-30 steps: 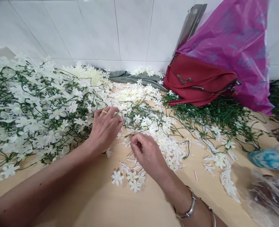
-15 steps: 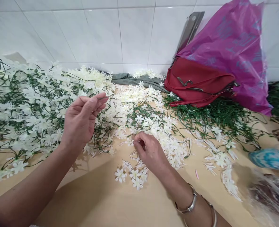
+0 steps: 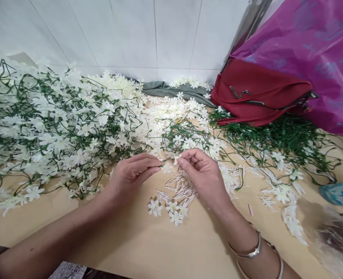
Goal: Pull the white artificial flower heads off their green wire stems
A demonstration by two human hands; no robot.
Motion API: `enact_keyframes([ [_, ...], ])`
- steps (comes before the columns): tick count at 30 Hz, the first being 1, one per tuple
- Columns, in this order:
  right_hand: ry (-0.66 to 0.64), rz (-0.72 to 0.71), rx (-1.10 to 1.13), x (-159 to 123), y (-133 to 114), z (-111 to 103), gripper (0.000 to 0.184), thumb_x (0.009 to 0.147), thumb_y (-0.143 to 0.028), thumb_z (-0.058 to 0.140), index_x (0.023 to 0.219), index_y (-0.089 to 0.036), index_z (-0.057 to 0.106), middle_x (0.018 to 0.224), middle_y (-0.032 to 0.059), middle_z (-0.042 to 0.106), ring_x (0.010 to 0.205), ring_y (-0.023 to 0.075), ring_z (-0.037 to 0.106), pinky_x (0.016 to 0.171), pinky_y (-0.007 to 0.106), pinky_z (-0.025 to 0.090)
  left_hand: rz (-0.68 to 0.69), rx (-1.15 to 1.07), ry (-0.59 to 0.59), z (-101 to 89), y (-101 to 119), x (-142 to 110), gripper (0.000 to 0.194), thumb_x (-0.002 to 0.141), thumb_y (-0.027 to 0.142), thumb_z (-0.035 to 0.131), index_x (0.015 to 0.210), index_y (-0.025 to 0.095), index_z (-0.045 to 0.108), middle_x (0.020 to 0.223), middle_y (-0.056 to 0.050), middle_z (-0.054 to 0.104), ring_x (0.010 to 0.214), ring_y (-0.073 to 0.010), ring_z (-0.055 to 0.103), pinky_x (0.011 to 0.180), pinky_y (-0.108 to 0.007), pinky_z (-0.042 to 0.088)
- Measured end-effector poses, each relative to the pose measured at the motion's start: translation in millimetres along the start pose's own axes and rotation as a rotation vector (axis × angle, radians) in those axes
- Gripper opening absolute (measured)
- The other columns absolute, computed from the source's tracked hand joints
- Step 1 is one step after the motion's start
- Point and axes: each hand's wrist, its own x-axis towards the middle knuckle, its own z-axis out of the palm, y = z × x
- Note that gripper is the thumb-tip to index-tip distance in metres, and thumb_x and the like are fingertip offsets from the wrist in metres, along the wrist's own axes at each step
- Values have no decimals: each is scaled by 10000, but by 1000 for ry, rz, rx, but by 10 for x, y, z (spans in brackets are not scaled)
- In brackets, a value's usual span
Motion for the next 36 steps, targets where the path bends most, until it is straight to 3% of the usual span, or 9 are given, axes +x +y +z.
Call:
enact_keyframes([
  [3, -123, 34, 86, 1, 3, -27, 198, 861, -391, 797, 899, -219, 704, 757, -9, 655, 697, 140, 581, 674, 257, 472, 75, 77, -17, 37, -72, -54, 202, 1025, 169, 598, 1150, 189, 756, 1053, -89, 764, 941, -150, 735, 830, -268, 614],
  [7, -236, 82, 94, -27, -25, -25, 210, 879, -411, 787, 912, -217, 715, 807, 2, 658, 730, 141, 584, 686, 261, 476, 69, 83, -14, 32, -81, -42, 180, 1012, 157, 622, 1132, 183, 754, 959, -61, 751, 860, -131, 711, 773, -238, 585],
  [15, -299, 148, 33, -35, -146, 26, 360, 807, -535, 809, 840, -205, 668, 733, 0, 628, 670, 148, 577, 625, 274, 496, 57, 68, -58, 38, -65, -19, 132, 1019, 193, 618, 1064, 183, 741, 913, -55, 767, 816, -140, 710, 734, -248, 571],
  [24, -312, 174, 15, -43, -132, 56, 322, 820, -492, 808, 840, -205, 663, 718, -9, 624, 643, 132, 555, 598, 259, 462, 38, 60, -134, 35, -106, -35, 128, 1032, 211, 592, 997, 186, 713, 869, -34, 753, 783, -134, 707, 705, -235, 551],
  [36, -314, 177, -23, -34, -80, 83, 350, 853, -526, 771, 838, -196, 655, 681, -17, 600, 599, 115, 513, 547, 248, 406, 22, 39, -135, 155, -210, -81, 228, 1042, 225, 561, 834, 181, 643, 717, 15, 681, 671, -109, 639, 662, -214, 483],
])
